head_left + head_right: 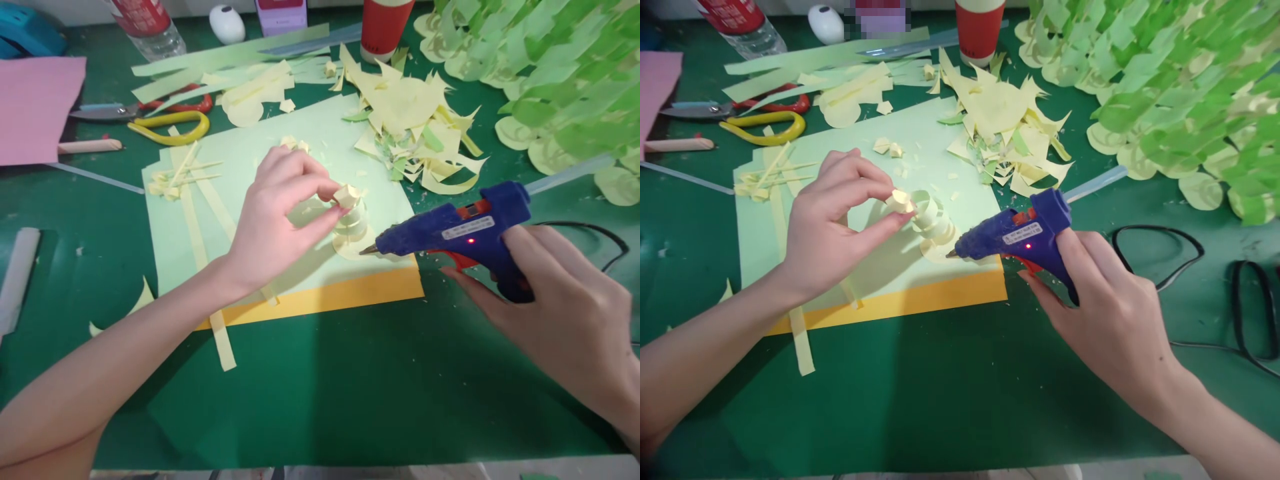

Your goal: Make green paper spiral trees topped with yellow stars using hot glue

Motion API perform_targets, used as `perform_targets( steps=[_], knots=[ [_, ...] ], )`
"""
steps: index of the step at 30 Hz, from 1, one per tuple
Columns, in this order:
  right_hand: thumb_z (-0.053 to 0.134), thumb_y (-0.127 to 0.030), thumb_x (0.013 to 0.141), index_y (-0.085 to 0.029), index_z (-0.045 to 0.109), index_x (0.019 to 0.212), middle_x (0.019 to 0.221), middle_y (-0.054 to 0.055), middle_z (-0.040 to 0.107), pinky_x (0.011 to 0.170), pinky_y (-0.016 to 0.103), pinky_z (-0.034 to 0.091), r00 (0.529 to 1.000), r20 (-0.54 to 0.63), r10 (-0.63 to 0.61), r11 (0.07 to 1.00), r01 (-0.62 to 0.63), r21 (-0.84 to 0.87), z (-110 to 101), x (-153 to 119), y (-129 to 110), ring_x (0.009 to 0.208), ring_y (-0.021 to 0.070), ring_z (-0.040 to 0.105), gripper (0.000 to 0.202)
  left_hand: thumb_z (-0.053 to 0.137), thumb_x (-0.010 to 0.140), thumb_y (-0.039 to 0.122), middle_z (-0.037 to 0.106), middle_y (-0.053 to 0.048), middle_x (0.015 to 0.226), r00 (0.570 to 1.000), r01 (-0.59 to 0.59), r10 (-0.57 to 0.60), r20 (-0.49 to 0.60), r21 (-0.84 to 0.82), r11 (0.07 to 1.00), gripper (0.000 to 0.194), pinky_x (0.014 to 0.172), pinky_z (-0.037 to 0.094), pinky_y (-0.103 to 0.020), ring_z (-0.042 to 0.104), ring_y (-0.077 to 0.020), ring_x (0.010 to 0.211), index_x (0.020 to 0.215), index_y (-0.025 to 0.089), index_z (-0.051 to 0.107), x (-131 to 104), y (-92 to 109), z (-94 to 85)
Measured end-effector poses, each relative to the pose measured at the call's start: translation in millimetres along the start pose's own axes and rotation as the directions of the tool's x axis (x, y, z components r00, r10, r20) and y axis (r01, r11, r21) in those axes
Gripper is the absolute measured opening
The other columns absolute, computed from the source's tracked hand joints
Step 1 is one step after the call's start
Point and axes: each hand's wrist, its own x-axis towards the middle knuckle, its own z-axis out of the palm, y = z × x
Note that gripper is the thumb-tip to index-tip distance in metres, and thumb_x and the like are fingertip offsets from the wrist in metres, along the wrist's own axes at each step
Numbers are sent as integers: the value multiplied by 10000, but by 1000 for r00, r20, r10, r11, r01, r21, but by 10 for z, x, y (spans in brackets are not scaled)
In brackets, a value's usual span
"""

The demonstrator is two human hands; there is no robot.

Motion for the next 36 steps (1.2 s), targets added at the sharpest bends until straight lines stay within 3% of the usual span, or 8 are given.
perform_targets(
  steps=[9, 13, 18, 24, 29, 31, 33, 36],
  knots=[
    [394, -351, 848, -136, 479, 1029, 773, 21, 584, 355, 251, 239, 984, -23, -178, 941, 163, -296, -267, 145, -61, 487, 81, 462, 294, 578, 744, 237, 576, -10, 709, 992, -115, 116, -56, 25, 993, 102, 781, 434, -393, 545, -181, 748, 656, 202, 542, 1, -22, 12],
    [314, -369, 852, -137, 408, 1142, 834, 42, 543, 358, 261, 200, 986, 61, -158, 946, 169, -278, -347, 203, -97, 518, 99, 470, 383, 570, 752, 260, 573, -13, 720, 993, -108, 109, -50, 20, 994, 109, 766, 427, -388, 543, -182, 755, 665, 198, 550, -4, -24, 14],
    [147, -347, 841, -129, 381, 1149, 843, 73, 501, 374, 289, 182, 970, 219, -106, 945, 167, -281, -377, 291, -129, 512, 126, 436, 443, 538, 781, 278, 573, -12, 731, 996, -81, 82, -21, 34, 996, 131, 821, 403, -424, 538, -185, 778, 668, 215, 550, -6, -13, 4],
    [107, -421, 849, -163, 461, 1014, 780, 67, 444, 378, 280, 138, 975, 213, -70, 937, 138, -322, -434, 329, -214, 492, 120, 403, 467, 548, 770, 264, 567, -10, 723, 994, -105, 106, -24, 27, 994, 110, 884, 375, -446, 531, -179, 765, 673, 214, 558, -4, -10, -1],
    [57, -530, 829, -210, 471, 986, 792, 56, 464, 372, 279, 157, 982, 183, 57, 939, 9, -344, -477, 366, -147, 482, 104, 395, 546, 548, 761, 235, 558, -8, 720, 995, -97, 97, -22, 0, 995, 89, 897, 372, -429, 530, -176, 766, 678, 209, 566, -2, -10, 0],
    [117, -644, 782, -197, 461, 998, 832, 62, 482, 391, 294, 236, 982, 147, 119, 948, -68, -310, -481, 369, 9, 508, 110, 403, 604, 553, 756, 228, 553, -10, 715, 995, -92, 92, -31, -15, 996, 81, 866, 396, -415, 524, -174, 757, 681, 200, 566, 2, -10, -1],
    [182, -736, 713, -206, 480, 932, 731, 44, 466, 433, 308, 305, 975, 119, 187, 963, -158, -219, -465, 354, 222, 515, 117, 391, 646, 561, 753, 229, 547, -11, 711, 996, -87, 86, -34, -28, 996, 74, 822, 423, -398, 517, -170, 746, 686, 197, 563, 7, -7, -8],
    [181, -831, 594, -225, 456, 672, 544, 11, 386, 422, 306, 288, 922, 90, 376, 922, -363, -132, -381, 300, 522, 467, 117, 354, 670, 570, 748, 218, 540, -6, 714, 997, -70, 69, -26, -54, 996, 54, 792, 441, -380, 514, -167, 754, 697, 211, 555, 12, 13, -30]
  ],
)
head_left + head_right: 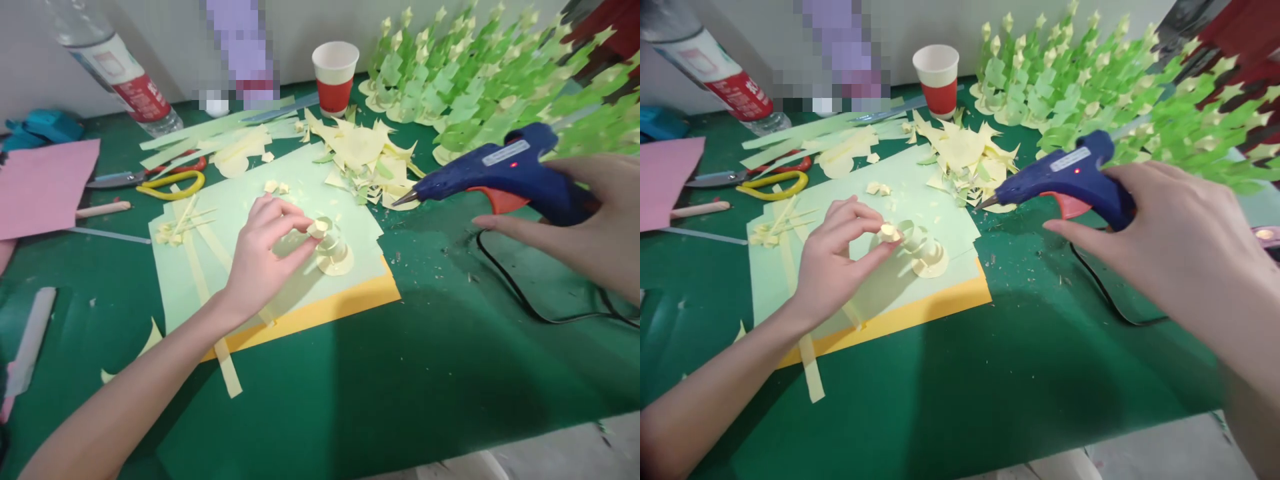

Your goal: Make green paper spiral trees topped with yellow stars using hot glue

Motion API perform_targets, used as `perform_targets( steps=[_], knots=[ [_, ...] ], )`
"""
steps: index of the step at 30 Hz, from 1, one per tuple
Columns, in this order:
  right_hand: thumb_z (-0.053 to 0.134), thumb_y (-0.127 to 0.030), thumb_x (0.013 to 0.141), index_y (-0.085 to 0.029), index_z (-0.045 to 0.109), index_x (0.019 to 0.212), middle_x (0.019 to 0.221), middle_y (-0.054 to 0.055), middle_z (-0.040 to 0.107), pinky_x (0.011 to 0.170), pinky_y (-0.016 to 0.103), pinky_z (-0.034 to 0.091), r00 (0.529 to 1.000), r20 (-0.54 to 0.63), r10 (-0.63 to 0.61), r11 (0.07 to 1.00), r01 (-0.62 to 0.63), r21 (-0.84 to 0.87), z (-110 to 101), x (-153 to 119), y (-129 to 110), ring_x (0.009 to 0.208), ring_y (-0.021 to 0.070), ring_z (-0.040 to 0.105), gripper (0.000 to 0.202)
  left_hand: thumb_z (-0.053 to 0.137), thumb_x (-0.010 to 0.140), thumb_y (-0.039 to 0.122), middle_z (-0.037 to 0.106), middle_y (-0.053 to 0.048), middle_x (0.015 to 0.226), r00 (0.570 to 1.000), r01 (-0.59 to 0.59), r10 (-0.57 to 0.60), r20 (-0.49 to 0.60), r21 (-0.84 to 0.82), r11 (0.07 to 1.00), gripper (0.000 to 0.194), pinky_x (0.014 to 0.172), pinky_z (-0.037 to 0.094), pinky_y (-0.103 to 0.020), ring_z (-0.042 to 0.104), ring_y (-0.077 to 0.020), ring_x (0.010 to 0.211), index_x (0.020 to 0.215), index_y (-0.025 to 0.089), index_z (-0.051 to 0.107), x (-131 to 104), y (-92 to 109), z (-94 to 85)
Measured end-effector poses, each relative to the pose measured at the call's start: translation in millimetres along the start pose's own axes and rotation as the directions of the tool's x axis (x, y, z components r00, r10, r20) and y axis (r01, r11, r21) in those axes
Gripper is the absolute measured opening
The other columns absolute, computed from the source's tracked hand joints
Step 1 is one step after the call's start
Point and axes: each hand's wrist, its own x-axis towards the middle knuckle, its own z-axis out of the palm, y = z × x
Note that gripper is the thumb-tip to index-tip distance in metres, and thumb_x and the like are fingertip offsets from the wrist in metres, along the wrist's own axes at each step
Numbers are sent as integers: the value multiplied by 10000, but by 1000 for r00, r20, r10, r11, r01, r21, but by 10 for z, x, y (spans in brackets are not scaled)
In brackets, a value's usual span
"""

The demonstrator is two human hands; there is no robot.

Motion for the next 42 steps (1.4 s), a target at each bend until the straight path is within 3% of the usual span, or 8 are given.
perform_targets(
  steps=[3, 7, 14, 23, 29, 32, 38, 42],
  knots=[
    [166, -895, 457, -229, 357, 560, 487, 6, 367, 408, 300, 258, 970, 95, 222, 967, -232, 105, 178, -7, 149, 450, 126, 360, 701, 577, 742, 198, 530, 6, 718, 1000, -2, 2, -5, -19, 1000, 58, 841, 423, -394, 513, -160, 749, 703, 230, 548, -3, 38, -20],
    [192, -891, 455, -218, 377, 616, 571, 30, 430, 464, 312, 283, 950, 27, 312, 916, -308, 258, 435, -96, 185, 540, 162, 426, 716, 594, 730, 181, 512, 17, 725, 999, -42, 42, 15, 7, 999, 69, 926, 370, -428, 518, -140, 719, 718, 228, 546, -16, 72, -11],
    [231, -858, 515, -174, 516, 769, 638, 42, 467, 501, 302, 300, 950, 31, 310, 901, -304, 309, 629, -173, 236, 591, 156, 437, 784, 605, 719, 139, 487, 21, 708, 996, -91, 90, 4, 51, 995, 98, 916, 369, -449, 491, -133, 724, 719, 219, 547, -38, 59, 47],
    [519, -629, 640, -152, 538, 806, 757, 57, 544, 564, 303, 331, 932, 112, 346, 881, -363, 303, 589, -177, 216, 712, 162, 503, 505, 602, 726, 138, 477, 19, 710, 995, -99, 98, 24, 102, 990, 125, 931, 363, -476, 508, -146, 735, 741, 244, 536, -47, 89, 69],
    [550, -528, 696, -137, 548, 858, 834, 90, 567, 626, 311, 364, 940, 158, 303, 899, -337, 281, 611, -200, 206, 802, 196, 526, 423, 598, 733, 130, 484, 17, 720, 996, -90, 89, 20, 99, 991, 137, 938, 362, -473, 506, -145, 742, 753, 254, 545, -58, 83, 73],
    [512, -535, 723, -117, 544, 931, 885, 101, 557, 659, 308, 369, 949, 159, 274, 920, -307, 243, 630, -221, 191, 838, 199, 517, 467, 600, 732, 129, 491, 17, 724, 995, -97, 94, 28, 97, 991, 140, 937, 361, -473, 511, -142, 728, 749, 257, 546, -58, 85, 74],
    [260, -718, 675, -65, 507, 1050, 961, 154, 532, 704, 348, 383, 936, 230, 267, 947, -299, 116, 659, -251, 151, 977, 265, 470, 793, 597, 729, 126, 498, 15, 711, 995, -91, 88, 37, 102, 991, 119, 927, 370, -457, 509, -145, 739, 731, 233, 545, -37, 111, 84],
    [291, -713, 675, -64, 482, 1105, 1058, 202, 499, 716, 388, 396, 934, 227, 277, 947, -305, 99, 666, -251, 138, 1041, 308, 432, 802, 590, 734, 134, 506, 14, 722, 995, -76, 70, 68, 90, 993, 110, 937, 357, -458, 507, -143, 730, 724, 228, 533, -6, 144, 96]
  ],
)
